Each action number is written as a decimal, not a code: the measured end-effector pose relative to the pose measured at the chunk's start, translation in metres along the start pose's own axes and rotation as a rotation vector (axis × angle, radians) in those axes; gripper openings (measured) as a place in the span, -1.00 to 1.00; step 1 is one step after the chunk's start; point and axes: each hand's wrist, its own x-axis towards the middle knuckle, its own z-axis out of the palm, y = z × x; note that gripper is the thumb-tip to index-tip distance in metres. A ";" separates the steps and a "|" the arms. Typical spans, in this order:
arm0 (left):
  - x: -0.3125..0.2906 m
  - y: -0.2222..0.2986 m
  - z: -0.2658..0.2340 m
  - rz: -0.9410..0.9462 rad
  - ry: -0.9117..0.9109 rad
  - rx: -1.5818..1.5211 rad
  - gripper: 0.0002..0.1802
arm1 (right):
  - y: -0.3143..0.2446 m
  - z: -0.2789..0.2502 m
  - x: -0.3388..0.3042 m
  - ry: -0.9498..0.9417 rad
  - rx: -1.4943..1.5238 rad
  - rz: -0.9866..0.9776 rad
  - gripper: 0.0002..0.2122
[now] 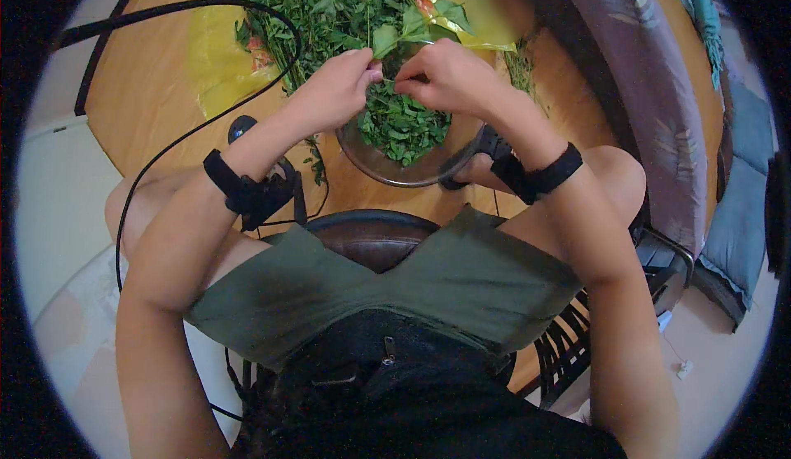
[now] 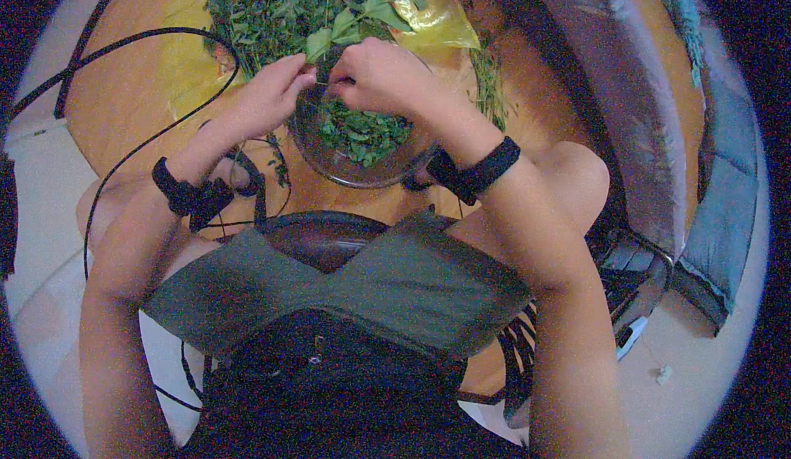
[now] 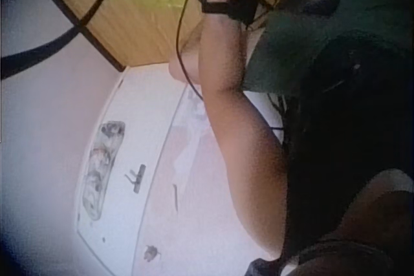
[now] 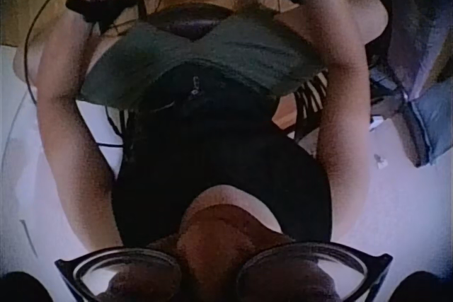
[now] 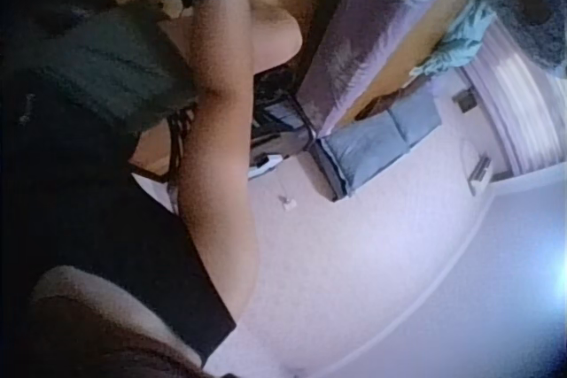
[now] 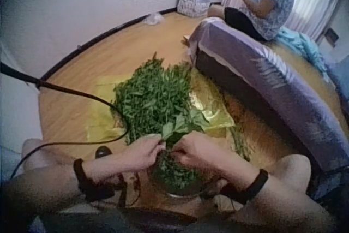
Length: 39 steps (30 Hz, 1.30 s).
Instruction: Picking green leaves from branches into a glass bowl while sitting on a chair.
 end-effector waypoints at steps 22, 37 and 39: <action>0.007 -0.010 0.007 -0.061 -0.083 -0.219 -0.66 | 0.042 -0.007 -0.016 -0.100 0.173 0.238 -0.80; -0.001 -0.008 0.012 -0.202 -0.151 -0.387 -0.62 | 0.047 -0.047 -0.056 -0.094 0.344 0.385 -0.73; 0.004 0.004 0.005 -0.272 -0.181 -0.408 -0.61 | 0.020 -0.024 -0.045 -0.002 0.459 0.247 -0.75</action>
